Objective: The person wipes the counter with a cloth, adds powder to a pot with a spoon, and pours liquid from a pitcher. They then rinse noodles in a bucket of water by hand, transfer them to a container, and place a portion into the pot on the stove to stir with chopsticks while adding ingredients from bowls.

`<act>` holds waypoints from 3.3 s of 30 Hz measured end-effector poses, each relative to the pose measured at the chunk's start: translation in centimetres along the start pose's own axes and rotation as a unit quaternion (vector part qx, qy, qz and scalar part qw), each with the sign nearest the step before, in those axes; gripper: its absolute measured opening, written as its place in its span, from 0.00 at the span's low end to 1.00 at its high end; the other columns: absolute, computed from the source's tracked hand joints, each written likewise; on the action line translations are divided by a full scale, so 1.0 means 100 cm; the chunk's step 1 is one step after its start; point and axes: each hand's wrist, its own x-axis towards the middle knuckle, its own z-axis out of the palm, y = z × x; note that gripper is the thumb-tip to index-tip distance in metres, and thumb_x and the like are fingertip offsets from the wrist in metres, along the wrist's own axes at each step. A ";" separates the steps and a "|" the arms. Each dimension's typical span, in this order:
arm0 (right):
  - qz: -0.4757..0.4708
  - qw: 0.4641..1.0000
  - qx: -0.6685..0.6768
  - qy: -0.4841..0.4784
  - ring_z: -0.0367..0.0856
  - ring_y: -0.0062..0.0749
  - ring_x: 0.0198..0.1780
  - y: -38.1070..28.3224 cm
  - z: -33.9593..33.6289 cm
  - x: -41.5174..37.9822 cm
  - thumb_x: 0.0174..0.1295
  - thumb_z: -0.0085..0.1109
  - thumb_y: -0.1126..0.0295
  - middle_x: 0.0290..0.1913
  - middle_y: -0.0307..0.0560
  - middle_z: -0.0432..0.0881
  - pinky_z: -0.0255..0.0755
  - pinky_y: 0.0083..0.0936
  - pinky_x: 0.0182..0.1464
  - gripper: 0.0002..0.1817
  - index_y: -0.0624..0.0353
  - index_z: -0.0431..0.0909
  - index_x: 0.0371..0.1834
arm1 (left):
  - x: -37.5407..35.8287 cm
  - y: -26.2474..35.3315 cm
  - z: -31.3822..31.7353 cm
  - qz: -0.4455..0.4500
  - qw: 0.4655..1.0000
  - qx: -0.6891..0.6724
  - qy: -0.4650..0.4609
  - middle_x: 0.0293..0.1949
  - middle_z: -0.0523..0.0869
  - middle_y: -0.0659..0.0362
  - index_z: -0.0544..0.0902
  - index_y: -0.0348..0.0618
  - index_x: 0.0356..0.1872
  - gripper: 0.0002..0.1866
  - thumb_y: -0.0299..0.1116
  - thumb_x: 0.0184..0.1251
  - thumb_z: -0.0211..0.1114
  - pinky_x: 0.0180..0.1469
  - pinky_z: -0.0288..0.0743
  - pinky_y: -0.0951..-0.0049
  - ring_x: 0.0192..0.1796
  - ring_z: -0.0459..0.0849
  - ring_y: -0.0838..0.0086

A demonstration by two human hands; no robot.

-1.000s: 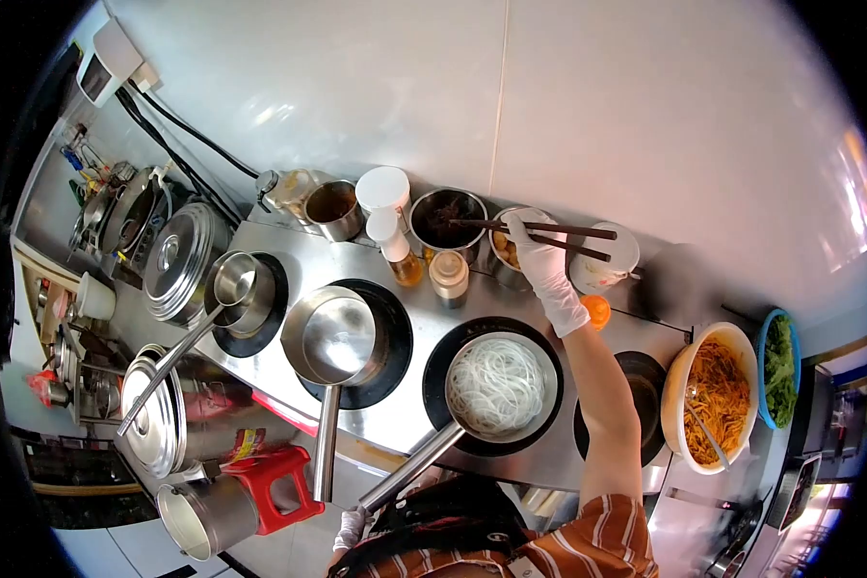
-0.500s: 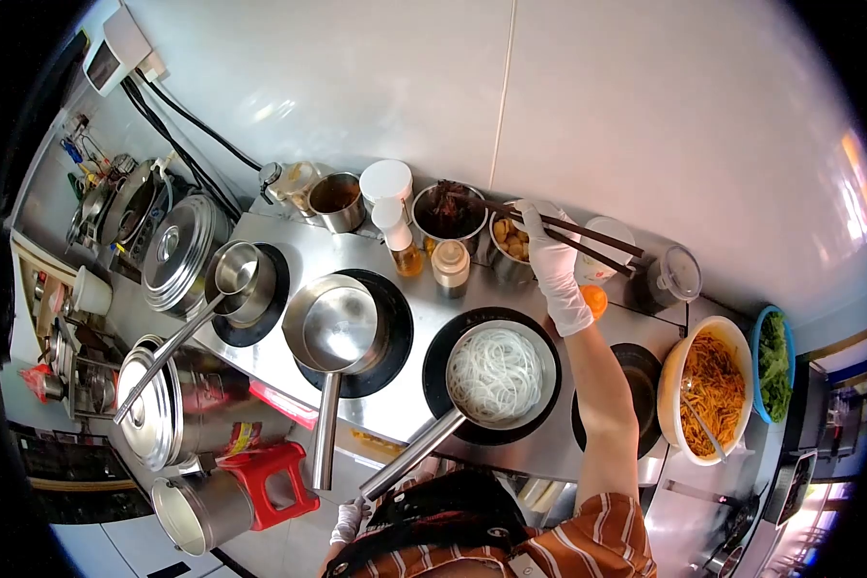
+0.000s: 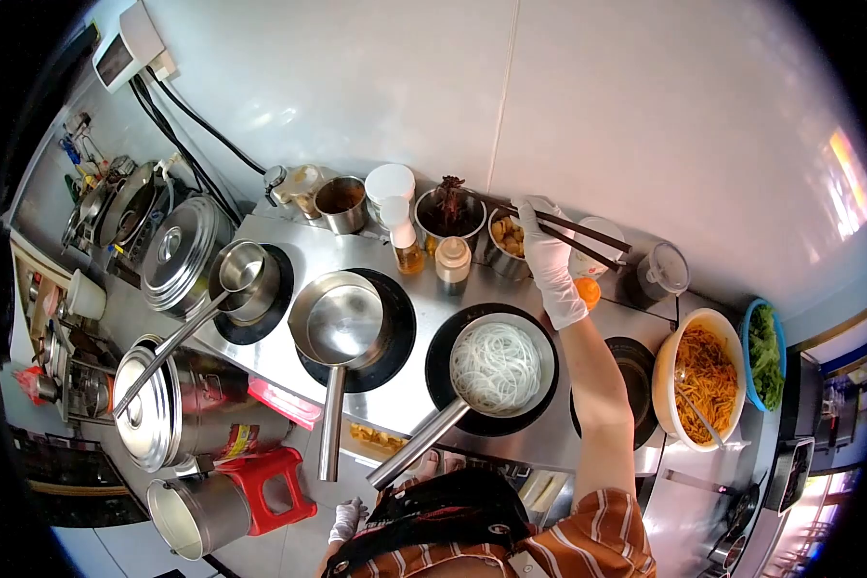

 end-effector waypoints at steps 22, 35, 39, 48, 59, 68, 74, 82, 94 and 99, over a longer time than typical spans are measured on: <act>-0.130 0.958 -0.250 0.057 0.81 0.34 0.40 -0.203 -0.068 -0.101 0.60 0.48 0.82 0.37 0.51 0.83 0.74 0.26 0.47 0.09 0.71 0.80 0.37 | 0.052 -0.013 -0.031 0.036 0.993 0.090 -0.069 0.27 0.83 0.50 0.76 0.28 0.41 0.17 0.38 0.67 0.57 0.22 0.71 0.70 0.20 0.79 0.68; 0.168 0.968 -0.186 -0.019 0.80 0.27 0.40 -0.140 -0.083 -0.226 0.63 0.55 0.73 0.38 0.46 0.83 0.73 0.22 0.47 0.07 0.66 0.81 0.37 | 0.058 -0.007 -0.060 0.033 0.987 0.129 -0.091 0.27 0.83 0.50 0.75 0.29 0.46 0.20 0.40 0.67 0.59 0.20 0.70 0.71 0.19 0.79 0.70; 0.167 0.972 -0.166 0.023 0.79 0.22 0.37 -0.136 -0.094 -0.237 0.62 0.57 0.75 0.35 0.42 0.83 0.73 0.18 0.44 0.05 0.65 0.81 0.37 | 0.055 -0.006 -0.066 0.013 0.987 0.137 -0.081 0.26 0.82 0.51 0.75 0.28 0.45 0.20 0.40 0.66 0.58 0.21 0.70 0.71 0.20 0.79 0.69; 0.073 0.981 -0.175 0.049 0.81 0.30 0.43 -0.101 -0.075 -0.256 0.58 0.59 0.78 0.39 0.47 0.84 0.73 0.23 0.50 0.06 0.65 0.81 0.37 | 0.065 0.000 -0.066 0.044 0.959 0.253 -0.117 0.28 0.84 0.50 0.77 0.29 0.43 0.18 0.37 0.62 0.57 0.24 0.70 0.70 0.22 0.77 0.70; 0.132 0.967 -0.219 0.005 0.79 0.27 0.38 -0.152 -0.096 -0.290 0.59 0.59 0.77 0.36 0.46 0.83 0.73 0.22 0.45 0.04 0.65 0.81 0.35 | 0.068 0.013 -0.061 0.070 0.958 0.254 -0.115 0.30 0.84 0.49 0.76 0.29 0.44 0.21 0.42 0.64 0.58 0.24 0.72 0.68 0.22 0.80 0.68; 0.087 0.982 -0.166 0.035 0.81 0.28 0.39 -0.168 -0.087 -0.273 0.57 0.59 0.81 0.37 0.48 0.83 0.74 0.20 0.46 0.04 0.67 0.81 0.34 | -0.020 0.051 -0.026 0.420 0.752 0.507 -0.022 0.30 0.84 0.45 0.84 0.39 0.32 0.17 0.45 0.62 0.59 0.37 0.76 0.57 0.33 0.83 0.51; 0.085 0.989 -0.115 0.027 0.81 0.29 0.42 -0.129 -0.072 -0.285 0.56 0.60 0.82 0.38 0.47 0.84 0.74 0.22 0.49 0.05 0.66 0.82 0.35 | -0.216 0.167 0.037 0.591 0.696 0.406 -0.039 0.26 0.81 0.48 0.83 0.43 0.32 0.05 0.32 0.62 0.61 0.32 0.74 0.60 0.30 0.81 0.54; 0.097 0.989 -0.107 0.019 0.82 0.29 0.39 -0.140 -0.099 -0.279 0.59 0.56 0.81 0.36 0.48 0.84 0.75 0.23 0.45 0.04 0.66 0.81 0.34 | -0.215 0.229 0.113 0.678 0.649 0.321 0.130 0.37 0.81 0.49 0.79 0.39 0.48 0.18 0.33 0.56 0.67 0.40 0.75 0.60 0.38 0.81 0.53; 0.092 0.983 -0.156 0.009 0.81 0.27 0.37 -0.128 -0.133 -0.264 0.57 0.60 0.80 0.35 0.47 0.83 0.73 0.20 0.42 0.03 0.65 0.81 0.33 | -0.188 0.222 0.126 0.602 0.635 0.473 0.108 0.29 0.84 0.50 0.82 0.38 0.44 0.26 0.44 0.46 0.73 0.34 0.77 0.66 0.30 0.84 0.60; 0.057 0.993 -0.095 0.042 0.82 0.26 0.39 -0.136 -0.109 -0.264 0.56 0.61 0.82 0.36 0.47 0.84 0.74 0.19 0.44 0.05 0.65 0.82 0.34 | -0.191 0.222 0.128 0.590 0.639 0.481 0.110 0.28 0.84 0.51 0.82 0.38 0.44 0.26 0.44 0.46 0.73 0.34 0.78 0.67 0.30 0.84 0.60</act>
